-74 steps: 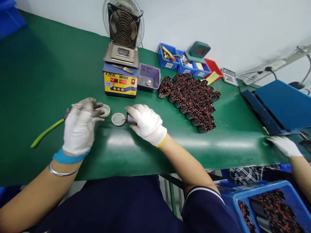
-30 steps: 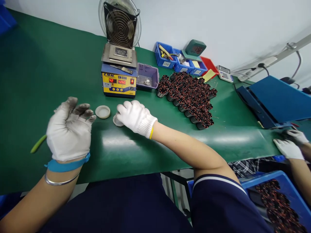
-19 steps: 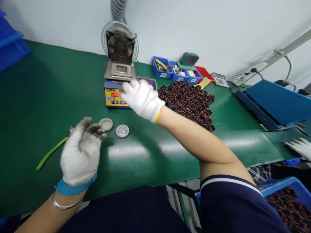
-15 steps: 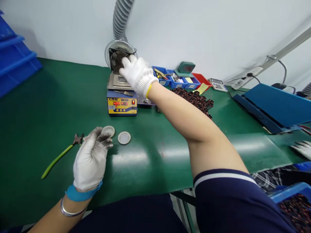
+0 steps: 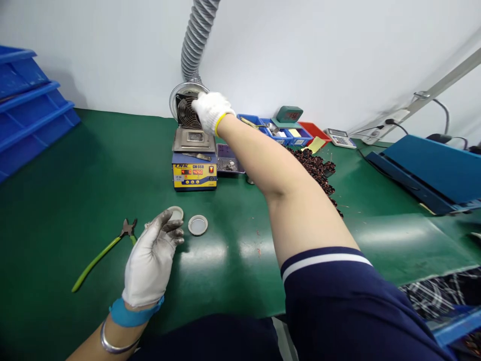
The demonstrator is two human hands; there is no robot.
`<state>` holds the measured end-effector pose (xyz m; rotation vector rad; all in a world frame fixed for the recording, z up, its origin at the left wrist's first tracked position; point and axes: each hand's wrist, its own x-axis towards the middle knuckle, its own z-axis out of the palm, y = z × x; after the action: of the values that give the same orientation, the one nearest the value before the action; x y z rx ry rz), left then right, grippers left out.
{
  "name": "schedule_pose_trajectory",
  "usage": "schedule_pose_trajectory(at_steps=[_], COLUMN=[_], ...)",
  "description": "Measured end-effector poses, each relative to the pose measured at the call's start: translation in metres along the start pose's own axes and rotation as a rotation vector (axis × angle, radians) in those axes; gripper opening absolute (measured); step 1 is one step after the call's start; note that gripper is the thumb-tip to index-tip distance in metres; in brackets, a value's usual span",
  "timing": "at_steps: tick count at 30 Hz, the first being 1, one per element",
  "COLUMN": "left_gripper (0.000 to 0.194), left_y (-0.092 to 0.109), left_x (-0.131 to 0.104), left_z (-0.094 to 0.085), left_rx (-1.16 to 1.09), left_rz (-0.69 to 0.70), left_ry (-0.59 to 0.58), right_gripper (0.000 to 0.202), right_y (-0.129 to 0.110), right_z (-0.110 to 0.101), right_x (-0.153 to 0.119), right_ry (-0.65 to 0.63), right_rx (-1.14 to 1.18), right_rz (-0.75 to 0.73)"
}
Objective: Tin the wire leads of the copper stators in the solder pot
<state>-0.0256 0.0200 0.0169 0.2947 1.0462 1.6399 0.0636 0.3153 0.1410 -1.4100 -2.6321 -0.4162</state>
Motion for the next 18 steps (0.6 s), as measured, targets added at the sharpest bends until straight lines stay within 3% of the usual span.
schedule_pose_trajectory(at_steps=[5, 9, 12, 15, 18], left_gripper=[0.027, 0.026, 0.028, 0.037, 0.044], left_y=[-0.002, -0.004, -0.003, -0.002, -0.001], left_x=[0.002, 0.003, 0.002, 0.002, 0.003], left_z=[-0.002, -0.002, -0.002, -0.002, 0.001], left_rx=[-0.005, 0.001, 0.015, 0.029, 0.075], left_rz=[-0.023, -0.022, -0.005, -0.015, -0.043], left_ry=[-0.027, -0.038, -0.041, -0.066, -0.123], right_gripper=[0.042, 0.045, 0.042, 0.037, 0.036], right_y=[-0.006, -0.02, -0.019, -0.013, -0.021], right_z=[-0.006, 0.002, -0.005, -0.022, -0.027], right_x=[0.009, 0.009, 0.002, -0.023, -0.073], right_ry=[-0.021, -0.054, -0.022, 0.111, 0.175], right_rx=[0.071, 0.111, 0.16, 0.315, 0.553], right_rz=[0.173, 0.183, 0.181, 0.192, 0.233])
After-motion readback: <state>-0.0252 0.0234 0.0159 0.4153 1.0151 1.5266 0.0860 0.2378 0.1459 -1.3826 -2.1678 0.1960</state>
